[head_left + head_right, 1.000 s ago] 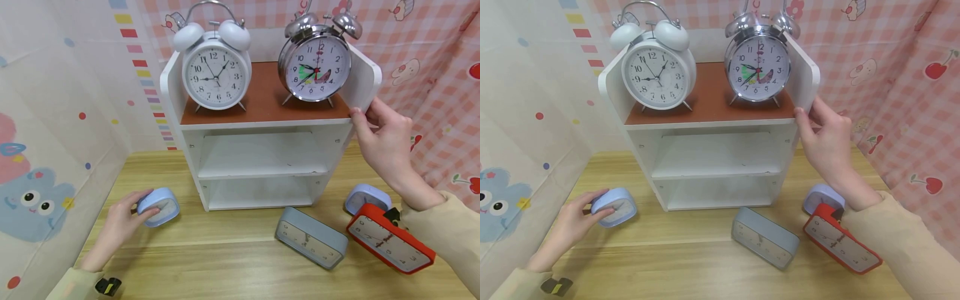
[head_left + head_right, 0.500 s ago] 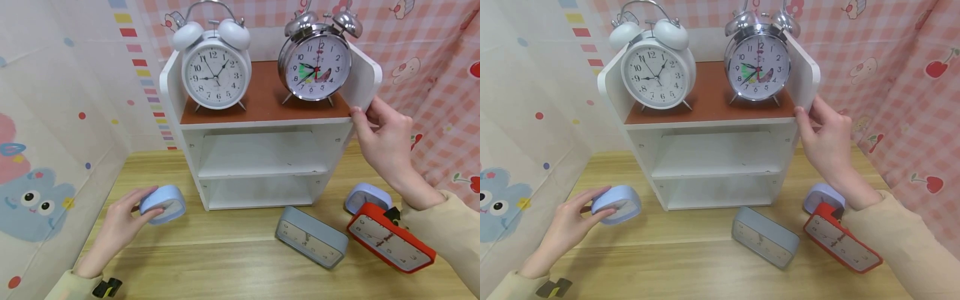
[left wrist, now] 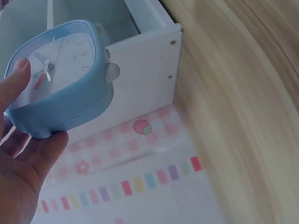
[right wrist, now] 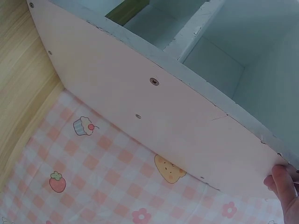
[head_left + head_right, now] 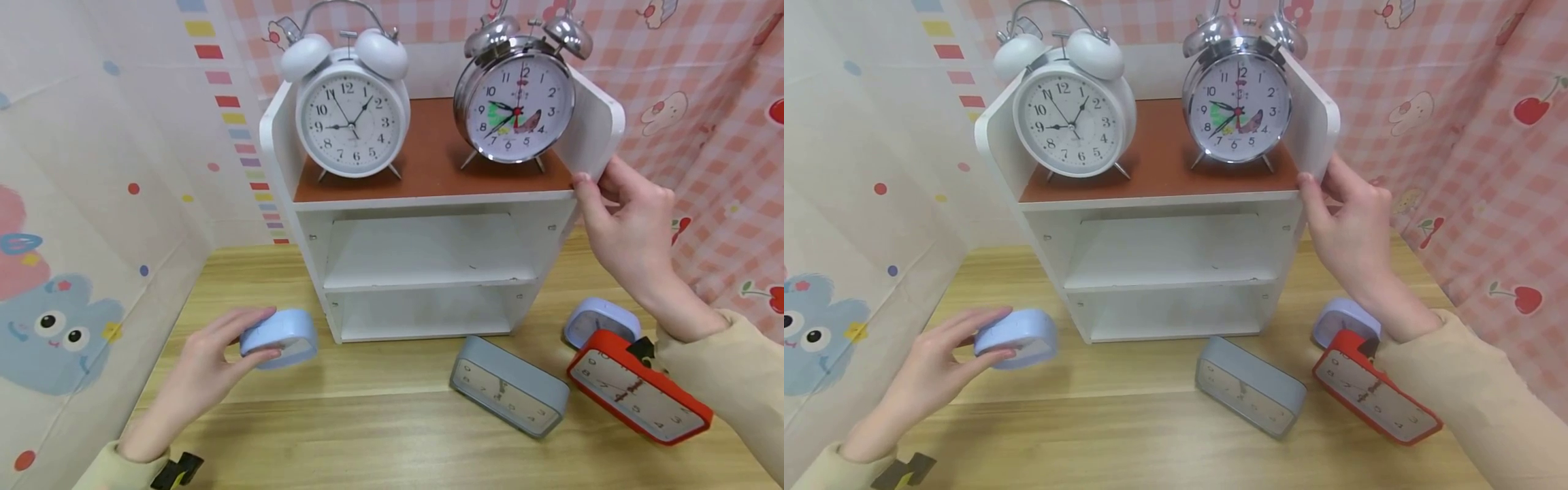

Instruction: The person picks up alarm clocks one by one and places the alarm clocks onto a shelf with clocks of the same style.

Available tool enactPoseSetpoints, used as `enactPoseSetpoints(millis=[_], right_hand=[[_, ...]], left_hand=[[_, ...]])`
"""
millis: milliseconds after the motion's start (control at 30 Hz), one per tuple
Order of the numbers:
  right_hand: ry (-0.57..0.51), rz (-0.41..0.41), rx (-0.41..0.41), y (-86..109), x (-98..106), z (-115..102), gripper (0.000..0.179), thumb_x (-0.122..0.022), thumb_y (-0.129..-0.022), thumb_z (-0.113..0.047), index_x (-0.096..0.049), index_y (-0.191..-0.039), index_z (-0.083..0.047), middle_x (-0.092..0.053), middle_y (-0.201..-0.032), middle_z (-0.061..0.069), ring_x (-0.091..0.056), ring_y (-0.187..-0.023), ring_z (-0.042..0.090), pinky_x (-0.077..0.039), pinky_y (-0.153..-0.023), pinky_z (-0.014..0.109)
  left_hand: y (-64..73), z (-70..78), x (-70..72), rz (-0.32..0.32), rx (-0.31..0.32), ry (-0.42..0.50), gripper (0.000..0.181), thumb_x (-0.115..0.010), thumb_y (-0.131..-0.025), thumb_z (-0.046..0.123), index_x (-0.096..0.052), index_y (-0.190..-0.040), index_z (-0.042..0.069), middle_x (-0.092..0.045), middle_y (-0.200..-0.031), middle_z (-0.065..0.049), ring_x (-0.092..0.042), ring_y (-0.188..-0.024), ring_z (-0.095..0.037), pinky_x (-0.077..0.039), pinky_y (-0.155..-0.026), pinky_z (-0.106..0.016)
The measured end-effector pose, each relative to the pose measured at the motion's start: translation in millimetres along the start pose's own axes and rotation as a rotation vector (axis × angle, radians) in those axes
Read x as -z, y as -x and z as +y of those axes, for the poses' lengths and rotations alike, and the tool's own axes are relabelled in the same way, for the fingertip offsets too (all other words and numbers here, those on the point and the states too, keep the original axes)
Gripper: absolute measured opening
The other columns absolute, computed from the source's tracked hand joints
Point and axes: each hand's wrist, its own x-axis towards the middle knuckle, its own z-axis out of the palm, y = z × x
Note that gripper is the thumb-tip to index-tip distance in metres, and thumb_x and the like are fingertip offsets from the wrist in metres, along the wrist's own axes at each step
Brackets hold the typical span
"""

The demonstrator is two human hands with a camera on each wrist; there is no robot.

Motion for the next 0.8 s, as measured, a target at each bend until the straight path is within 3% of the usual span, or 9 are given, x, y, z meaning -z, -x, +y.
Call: enactPoseSetpoints(millis=[100, 500, 800], right_hand=[[-0.001, 0.001, 0.000, 0.0, 0, 0, 0.033, -0.063, -0.105, -0.021, -0.072, -0.131, -0.003, -0.077, -0.118, 0.028, -0.058, -0.098, -0.032, -0.049, -0.084, -0.003], [0.003, -0.004, 0.000, 0.2, 0, 2, 0.033, -0.063, -0.105, -0.022, -0.072, -0.132, -0.004, -0.077, -0.118, 0.027, -0.057, -0.098, -0.032, -0.049, -0.084, -0.003], [0.001, -0.001, -0.006, 0.3, 0, 1, 0.032, -0.063, -0.105, -0.022, -0.072, -0.131, -0.004, -0.076, -0.118, 0.028, -0.058, -0.097, -0.031, -0.049, -0.083, -0.003]], left_hand=[[-2.6, 5.8, -1.7, 0.002, -0.040, 0.014, 0.069, -0.093, -0.067, -0.002, -0.072, -0.132, 0.009, -0.077, -0.121, -0.010, -0.073, -0.102, -0.020, -0.047, -0.092, 0.003], [-19.9, 26.8, -12.4, 0.015, -0.153, 0.084, 0.069, -0.093, -0.065, -0.003, -0.073, -0.130, 0.009, -0.078, -0.120, -0.008, -0.074, -0.102, -0.026, -0.048, -0.097, 0.000], [-37.9, 41.4, -14.6, -0.007, -0.173, 0.092, 0.069, -0.093, -0.068, 0.000, -0.071, -0.133, 0.010, -0.077, -0.120, -0.007, -0.075, -0.100, -0.024, -0.050, -0.093, -0.002]])
